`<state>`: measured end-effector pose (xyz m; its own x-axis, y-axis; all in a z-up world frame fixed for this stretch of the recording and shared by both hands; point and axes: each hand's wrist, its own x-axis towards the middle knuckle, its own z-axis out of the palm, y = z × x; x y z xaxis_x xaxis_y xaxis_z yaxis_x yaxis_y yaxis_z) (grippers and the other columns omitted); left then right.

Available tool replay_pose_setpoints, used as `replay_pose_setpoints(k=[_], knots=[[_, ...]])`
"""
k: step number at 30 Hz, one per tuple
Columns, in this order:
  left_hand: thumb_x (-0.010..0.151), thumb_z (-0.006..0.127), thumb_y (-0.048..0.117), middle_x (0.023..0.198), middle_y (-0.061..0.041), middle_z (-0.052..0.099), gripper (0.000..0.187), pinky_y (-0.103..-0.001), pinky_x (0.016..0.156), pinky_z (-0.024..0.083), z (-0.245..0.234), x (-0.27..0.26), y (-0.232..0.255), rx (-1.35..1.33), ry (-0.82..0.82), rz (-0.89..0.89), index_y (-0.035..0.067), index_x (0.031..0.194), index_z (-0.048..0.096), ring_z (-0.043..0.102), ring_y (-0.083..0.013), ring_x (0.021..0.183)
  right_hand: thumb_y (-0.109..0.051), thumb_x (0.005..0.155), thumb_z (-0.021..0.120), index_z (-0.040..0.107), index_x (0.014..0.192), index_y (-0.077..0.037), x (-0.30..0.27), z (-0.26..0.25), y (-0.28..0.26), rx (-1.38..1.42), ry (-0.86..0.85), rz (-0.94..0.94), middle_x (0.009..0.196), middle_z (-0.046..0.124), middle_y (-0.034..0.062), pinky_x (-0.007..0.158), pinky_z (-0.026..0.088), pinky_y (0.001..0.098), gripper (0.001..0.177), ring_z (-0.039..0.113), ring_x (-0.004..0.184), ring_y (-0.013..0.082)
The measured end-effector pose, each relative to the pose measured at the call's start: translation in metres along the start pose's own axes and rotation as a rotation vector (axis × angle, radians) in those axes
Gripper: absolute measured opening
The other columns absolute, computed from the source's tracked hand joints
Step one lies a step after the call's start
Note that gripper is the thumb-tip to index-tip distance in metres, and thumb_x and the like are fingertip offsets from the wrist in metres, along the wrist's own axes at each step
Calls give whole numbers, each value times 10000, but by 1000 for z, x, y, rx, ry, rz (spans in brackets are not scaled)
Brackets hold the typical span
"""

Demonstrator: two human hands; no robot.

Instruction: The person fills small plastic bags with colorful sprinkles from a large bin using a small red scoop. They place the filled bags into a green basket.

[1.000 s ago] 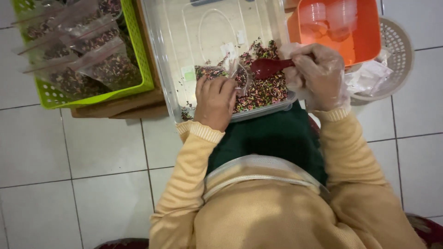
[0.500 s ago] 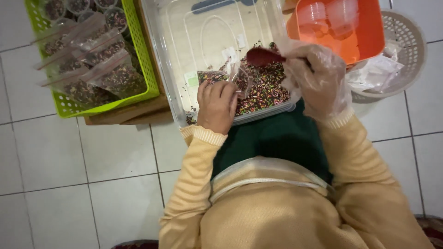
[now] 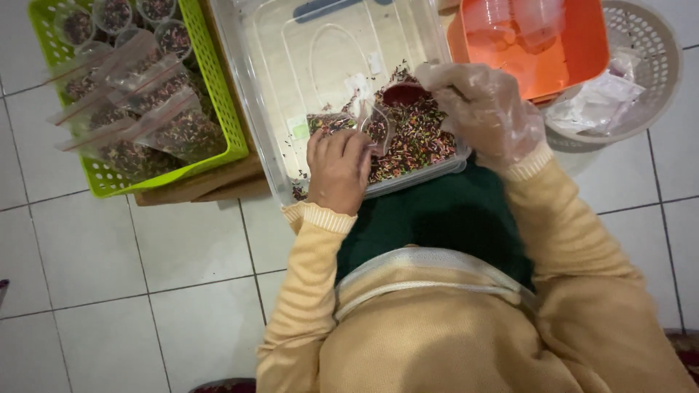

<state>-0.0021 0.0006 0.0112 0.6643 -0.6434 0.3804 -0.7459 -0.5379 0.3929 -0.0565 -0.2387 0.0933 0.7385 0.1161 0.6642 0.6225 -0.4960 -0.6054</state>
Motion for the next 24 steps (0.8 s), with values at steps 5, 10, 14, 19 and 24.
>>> replay_pose_setpoints(k=[5, 10, 14, 19, 24], knots=[[925, 737, 102, 1109, -79, 650, 205, -521, 1126, 346, 0, -1, 0, -2, 15, 26, 128, 1106, 645, 615, -290, 1031, 130, 1020, 494, 644, 976, 68, -15, -3, -19, 107, 132, 724, 676, 605, 143, 412, 517, 270, 169, 607, 504, 179], [921, 753, 126, 1113, -80, 657, 218, -517, 1131, 345, 4, -3, -2, 9, 35, 31, 127, 1112, 647, 619, -289, 1043, 169, 1056, 593, 604, 917, 85, -37, -4, 5, -94, 158, 329, 635, 573, 90, 443, 511, 263, 163, 600, 515, 158], [920, 759, 144, 1116, -83, 656, 226, -525, 1138, 338, 8, -4, -4, 8, 26, 14, 130, 1119, 652, 627, -293, 1047, 74, 1076, 504, 665, 1044, 132, -27, -14, -19, -153, 177, 502, 720, 624, 115, 468, 462, 258, 174, 592, 566, 151], [934, 740, 126, 1100, -76, 661, 187, -515, 1133, 341, 4, -2, -1, 4, 51, 25, 130, 1097, 647, 636, -289, 1026, 134, 1129, 484, 599, 1043, 115, -15, -6, -32, -51, 126, 305, 699, 628, 139, 448, 536, 231, 145, 670, 574, 166], [918, 758, 129, 1102, -67, 656, 220, -509, 1126, 341, 5, -3, -2, 7, 52, 26, 139, 1105, 640, 633, -280, 1026, 197, 1031, 522, 636, 1080, 139, -7, -5, -46, -100, 92, 359, 819, 679, 198, 410, 501, 239, 138, 658, 543, 184]])
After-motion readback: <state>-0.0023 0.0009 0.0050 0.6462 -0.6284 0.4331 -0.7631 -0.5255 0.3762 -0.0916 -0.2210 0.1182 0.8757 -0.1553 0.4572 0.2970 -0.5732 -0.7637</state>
